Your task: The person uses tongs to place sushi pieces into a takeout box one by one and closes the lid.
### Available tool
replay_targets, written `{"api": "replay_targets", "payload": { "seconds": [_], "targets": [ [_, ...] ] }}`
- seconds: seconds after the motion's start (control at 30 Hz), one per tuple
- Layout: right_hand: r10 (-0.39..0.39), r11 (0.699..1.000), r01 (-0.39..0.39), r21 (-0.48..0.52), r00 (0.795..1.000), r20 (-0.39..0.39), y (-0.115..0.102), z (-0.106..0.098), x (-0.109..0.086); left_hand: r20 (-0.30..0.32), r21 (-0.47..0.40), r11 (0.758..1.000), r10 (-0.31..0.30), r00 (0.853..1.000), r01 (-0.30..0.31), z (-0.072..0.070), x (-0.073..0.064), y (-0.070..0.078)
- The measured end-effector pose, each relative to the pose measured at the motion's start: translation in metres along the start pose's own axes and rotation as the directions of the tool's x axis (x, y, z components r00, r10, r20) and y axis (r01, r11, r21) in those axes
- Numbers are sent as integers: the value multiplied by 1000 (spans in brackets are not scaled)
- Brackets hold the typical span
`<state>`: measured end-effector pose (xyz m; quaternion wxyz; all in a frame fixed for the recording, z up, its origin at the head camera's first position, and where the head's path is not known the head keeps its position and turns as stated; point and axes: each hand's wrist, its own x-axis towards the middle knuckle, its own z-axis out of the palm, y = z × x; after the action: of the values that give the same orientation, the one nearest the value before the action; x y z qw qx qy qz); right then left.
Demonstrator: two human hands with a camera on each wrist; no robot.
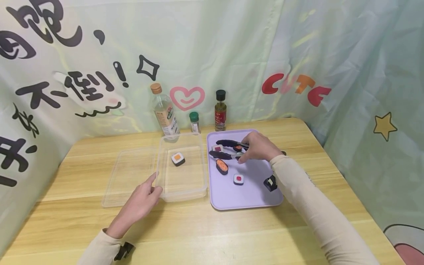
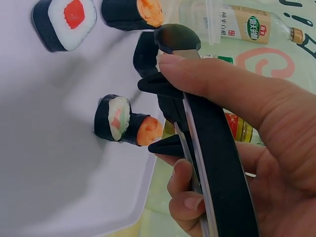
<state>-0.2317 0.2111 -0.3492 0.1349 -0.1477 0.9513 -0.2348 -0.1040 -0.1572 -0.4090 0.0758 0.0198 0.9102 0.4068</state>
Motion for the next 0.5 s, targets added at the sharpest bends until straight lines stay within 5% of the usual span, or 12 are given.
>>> {"api": "replay_targets", "payload": {
  "seconds": [0.5],
  "targets": [
    [-20, 1000, 20, 13, 1000, 2, 0, 1, -1, -1, 23, 1000, -5, 1000, 5, -1, 0, 1]
  ]
}}
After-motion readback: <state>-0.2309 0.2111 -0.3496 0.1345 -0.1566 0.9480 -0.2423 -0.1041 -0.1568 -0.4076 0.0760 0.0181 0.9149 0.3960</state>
